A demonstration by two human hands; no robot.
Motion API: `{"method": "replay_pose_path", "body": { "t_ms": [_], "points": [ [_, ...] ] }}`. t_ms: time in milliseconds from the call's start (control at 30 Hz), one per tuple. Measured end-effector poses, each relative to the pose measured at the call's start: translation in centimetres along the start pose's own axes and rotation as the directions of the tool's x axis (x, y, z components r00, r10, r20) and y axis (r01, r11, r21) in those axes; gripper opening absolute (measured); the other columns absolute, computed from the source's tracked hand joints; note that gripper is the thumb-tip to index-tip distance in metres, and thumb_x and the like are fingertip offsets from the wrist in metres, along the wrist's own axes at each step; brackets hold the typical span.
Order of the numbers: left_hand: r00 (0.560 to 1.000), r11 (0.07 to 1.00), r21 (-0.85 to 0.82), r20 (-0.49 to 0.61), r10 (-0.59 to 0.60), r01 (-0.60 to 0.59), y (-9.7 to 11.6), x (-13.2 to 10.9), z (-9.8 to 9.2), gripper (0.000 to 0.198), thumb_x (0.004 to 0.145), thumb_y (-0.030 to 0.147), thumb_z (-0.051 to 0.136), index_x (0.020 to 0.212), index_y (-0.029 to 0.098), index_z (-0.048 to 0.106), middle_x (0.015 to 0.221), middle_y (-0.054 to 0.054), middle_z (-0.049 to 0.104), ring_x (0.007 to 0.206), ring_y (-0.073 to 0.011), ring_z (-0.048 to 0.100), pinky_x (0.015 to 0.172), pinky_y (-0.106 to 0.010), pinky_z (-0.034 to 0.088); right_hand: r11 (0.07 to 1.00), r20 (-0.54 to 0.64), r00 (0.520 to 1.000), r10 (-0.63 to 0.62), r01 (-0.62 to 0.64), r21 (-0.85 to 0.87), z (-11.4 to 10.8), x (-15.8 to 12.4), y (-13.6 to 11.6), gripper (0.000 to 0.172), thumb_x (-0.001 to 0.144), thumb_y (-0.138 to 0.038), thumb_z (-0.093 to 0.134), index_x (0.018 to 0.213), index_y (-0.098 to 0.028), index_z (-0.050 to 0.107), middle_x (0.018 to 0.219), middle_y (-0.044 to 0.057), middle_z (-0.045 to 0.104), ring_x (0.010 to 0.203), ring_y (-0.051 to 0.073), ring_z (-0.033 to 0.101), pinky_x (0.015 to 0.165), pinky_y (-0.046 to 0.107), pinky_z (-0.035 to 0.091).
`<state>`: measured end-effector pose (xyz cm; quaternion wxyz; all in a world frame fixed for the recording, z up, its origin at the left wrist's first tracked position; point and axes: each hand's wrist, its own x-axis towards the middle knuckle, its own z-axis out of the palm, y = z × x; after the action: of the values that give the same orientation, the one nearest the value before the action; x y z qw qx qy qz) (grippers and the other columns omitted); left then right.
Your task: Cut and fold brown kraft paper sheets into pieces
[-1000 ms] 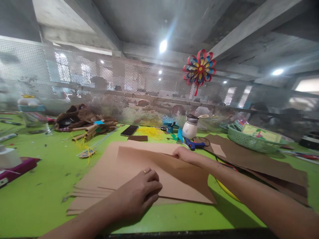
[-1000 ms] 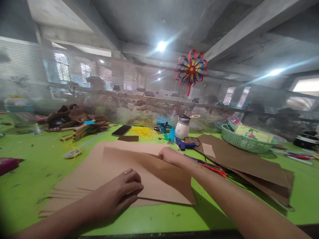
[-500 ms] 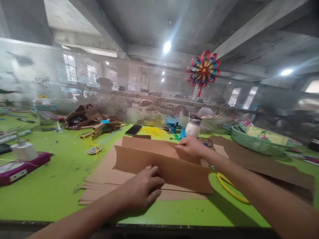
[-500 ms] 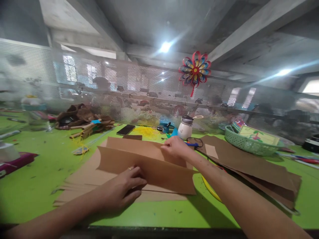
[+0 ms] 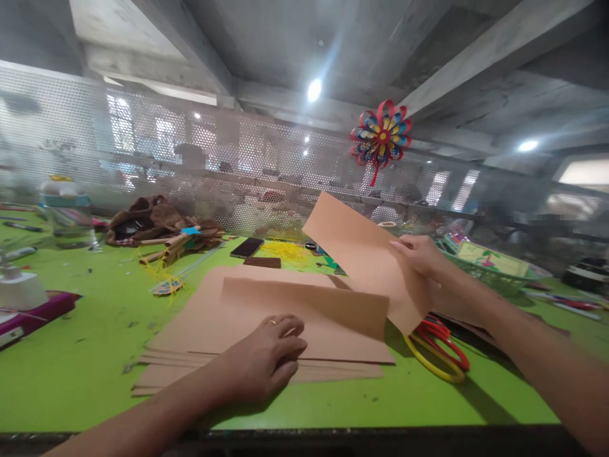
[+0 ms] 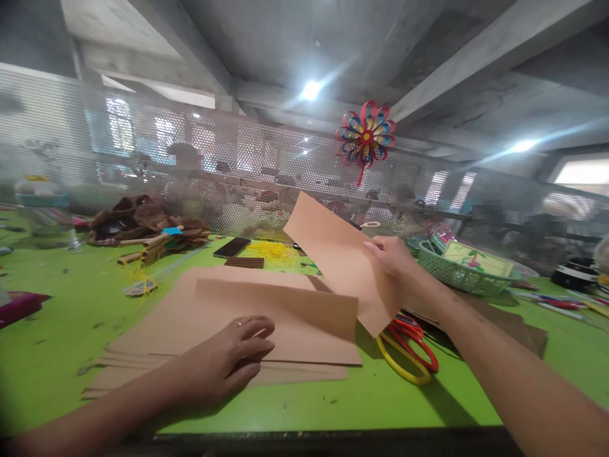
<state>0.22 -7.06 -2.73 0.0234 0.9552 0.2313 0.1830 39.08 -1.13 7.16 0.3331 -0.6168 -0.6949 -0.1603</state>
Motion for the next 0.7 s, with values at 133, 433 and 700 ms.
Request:
{"method": "replay_pose_path", "body": {
  "t_ms": [133,433,700],
  "points": [
    [0.994,0.995,0.076,0.082,-0.072,0.066,-0.5,0.1,0.5,0.034,0.093,0.034,0.046,0.124,0.029,0.058,0.133,-0.009,0.055,0.127,-0.0344,0.046,0.103,-0.052,0.035,0.995,-0.007,0.997,0.082,-0.082,-0.053,-1.8,-1.8,2.8,0.048,0.084,-0.056,0.038,0.055,-0.020,0.051,0.053,0.001,0.054,0.054,0.016,0.047,0.050,0.026,0.032],
    [0.981,0.989,0.112,0.161,-0.112,0.095,-0.7,-0.1,1.1,0.046,0.097,0.048,0.035,0.138,0.031,0.045,0.148,-0.013,0.042,0.136,-0.0402,0.036,0.104,-0.062,0.031,0.944,0.081,0.975,0.209,-0.179,-0.279,-2.2,-5.8,9.9,0.035,0.076,-0.045,0.056,0.052,-0.020,0.062,0.052,0.008,0.060,0.048,0.021,0.051,0.050,0.032,0.034],
    [0.990,0.987,0.142,0.109,-0.095,0.079,-0.2,0.0,1.0,0.041,0.096,0.047,0.039,0.131,0.031,0.051,0.138,-0.011,0.051,0.127,-0.0369,0.045,0.099,-0.054,0.037,0.962,0.069,0.997,-0.033,0.051,-0.268,2.8,-7.9,5.3,0.027,0.084,-0.026,0.047,0.087,-0.016,0.072,0.101,0.018,0.069,0.099,0.033,0.060,0.086,0.047,0.046]
  ]
}}
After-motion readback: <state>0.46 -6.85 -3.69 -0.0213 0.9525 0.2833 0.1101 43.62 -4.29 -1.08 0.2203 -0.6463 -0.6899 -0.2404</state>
